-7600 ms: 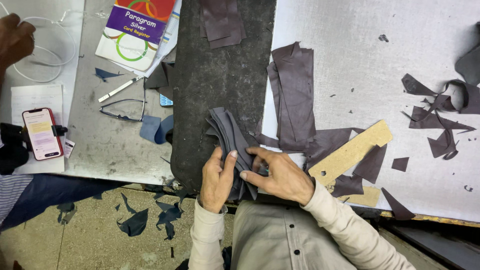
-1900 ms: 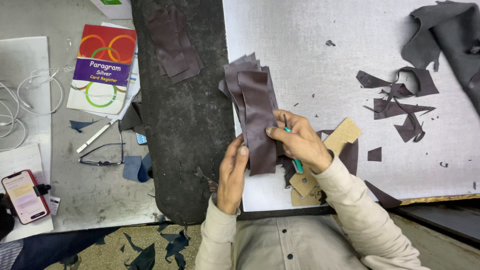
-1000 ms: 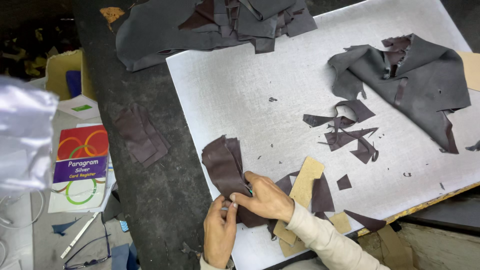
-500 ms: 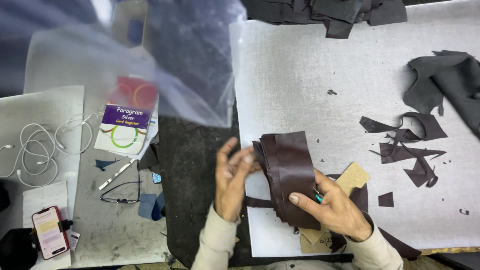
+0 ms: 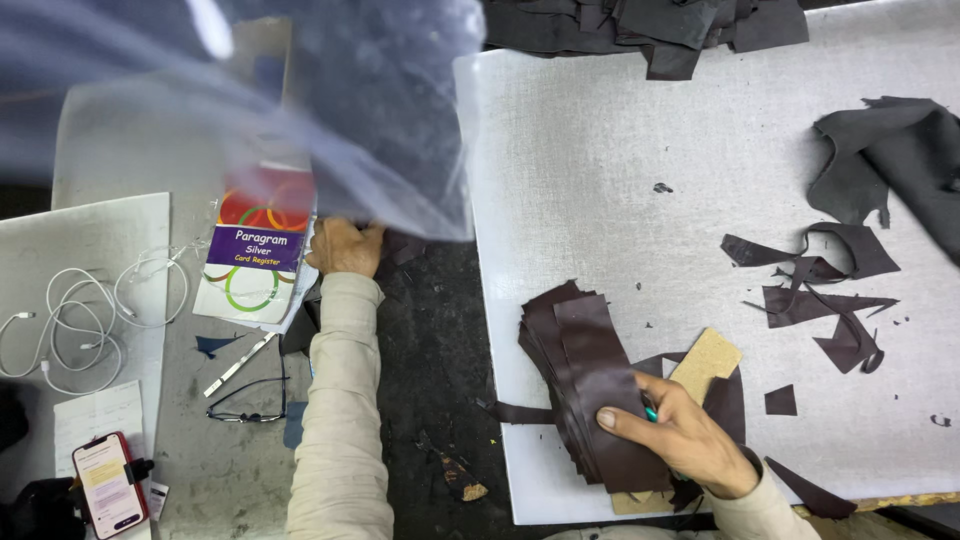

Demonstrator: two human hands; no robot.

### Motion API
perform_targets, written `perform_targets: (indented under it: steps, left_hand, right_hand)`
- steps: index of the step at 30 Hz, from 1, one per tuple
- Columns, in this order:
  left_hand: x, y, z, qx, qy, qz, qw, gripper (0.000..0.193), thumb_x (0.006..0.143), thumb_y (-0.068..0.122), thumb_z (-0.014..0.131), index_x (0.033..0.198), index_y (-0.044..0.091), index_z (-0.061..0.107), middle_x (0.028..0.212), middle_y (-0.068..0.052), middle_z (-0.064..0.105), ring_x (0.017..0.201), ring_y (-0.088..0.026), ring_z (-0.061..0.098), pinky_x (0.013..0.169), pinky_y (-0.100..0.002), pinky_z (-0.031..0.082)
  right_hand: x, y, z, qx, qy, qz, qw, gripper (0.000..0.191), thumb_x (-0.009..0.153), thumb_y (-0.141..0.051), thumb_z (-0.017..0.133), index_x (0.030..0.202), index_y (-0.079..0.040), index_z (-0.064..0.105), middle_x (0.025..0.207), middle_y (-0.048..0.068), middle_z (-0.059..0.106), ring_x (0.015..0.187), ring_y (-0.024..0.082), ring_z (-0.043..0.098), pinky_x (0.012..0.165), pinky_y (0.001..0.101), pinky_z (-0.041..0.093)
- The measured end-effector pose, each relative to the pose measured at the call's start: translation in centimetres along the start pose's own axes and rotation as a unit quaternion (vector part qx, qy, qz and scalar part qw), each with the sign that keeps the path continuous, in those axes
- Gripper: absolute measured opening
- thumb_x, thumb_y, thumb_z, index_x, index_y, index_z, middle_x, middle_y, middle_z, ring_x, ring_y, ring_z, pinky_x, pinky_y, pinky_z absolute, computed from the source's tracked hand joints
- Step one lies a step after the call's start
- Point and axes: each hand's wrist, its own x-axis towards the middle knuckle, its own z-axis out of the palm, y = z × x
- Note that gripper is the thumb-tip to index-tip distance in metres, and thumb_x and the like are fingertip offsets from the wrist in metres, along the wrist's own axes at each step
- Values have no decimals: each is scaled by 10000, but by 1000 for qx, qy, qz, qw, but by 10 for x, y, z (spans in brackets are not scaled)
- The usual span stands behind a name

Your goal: The person uses a utility knife and a wooden ruler to cut dark brown leather into strips on a white work surface. They repeatedly position the ruler, cut along its edge, and stack the resulting leather pieces. The person also handles a larger leather piece and organizes the cut strips.

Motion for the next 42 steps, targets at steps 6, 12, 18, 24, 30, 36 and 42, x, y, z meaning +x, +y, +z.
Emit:
perform_targets:
  steps: [6,12,18,24,30,36,42]
  left_hand:
    - [-4,-5,-3,-410,17,160,898,625,819,243,883,1322,54,564,1296,-165,659,1175,-316,665,1032,-445,577]
    - [-49,39,-31,-737,-97,89,662,638,898,5,805,1417,-21,433,1265,-166,593,1165,-277,621,997,-396,563]
    - [-140,111,-44,-666,-231,110,701,753,859,45,730,1475,-53,310,1410,-324,565,1282,-350,595,1079,-397,534]
    - [-191,121,-38,-521,-280,139,794,813,868,41,765,1484,-88,251,1470,-372,444,1416,-390,476,1139,-416,455]
    - [-229,130,-44,-390,-322,111,856,811,919,102,667,1558,-10,181,1420,-371,517,1294,-407,613,1065,-417,512]
    - [-249,104,-44,-447,-274,128,842,1004,791,-44,685,1612,17,110,1535,-294,448,877,-337,673,685,-422,557]
    - [-262,95,30,-352,-221,30,909,846,754,51,789,1498,27,388,1213,-181,684,607,-200,632,526,-346,529]
  right_hand:
    - [-21,-35,-9,47,-51,-141,988,333,868,-163,741,1092,84,750,925,160,828,810,190,746,743,322,595]
    - [11,-57,3,-15,48,-109,993,334,848,-193,727,1104,21,743,921,100,825,814,159,752,779,289,596]
    - [38,-47,18,116,30,-134,984,328,886,-138,701,1162,37,718,921,34,814,757,63,734,720,212,586]
    - [31,-16,2,255,-27,-132,958,425,964,-201,644,1316,38,647,791,34,704,405,-8,444,337,182,309]
    - [26,-17,7,274,-23,-110,955,531,953,-363,630,1265,67,655,819,49,724,465,40,545,360,188,395]
    - [8,-39,-14,79,45,-172,981,438,853,-239,743,1187,43,717,986,65,787,874,118,701,823,256,543]
    - [39,-117,-93,56,93,-199,974,402,818,-271,787,1099,8,714,917,60,764,772,131,694,727,255,554]
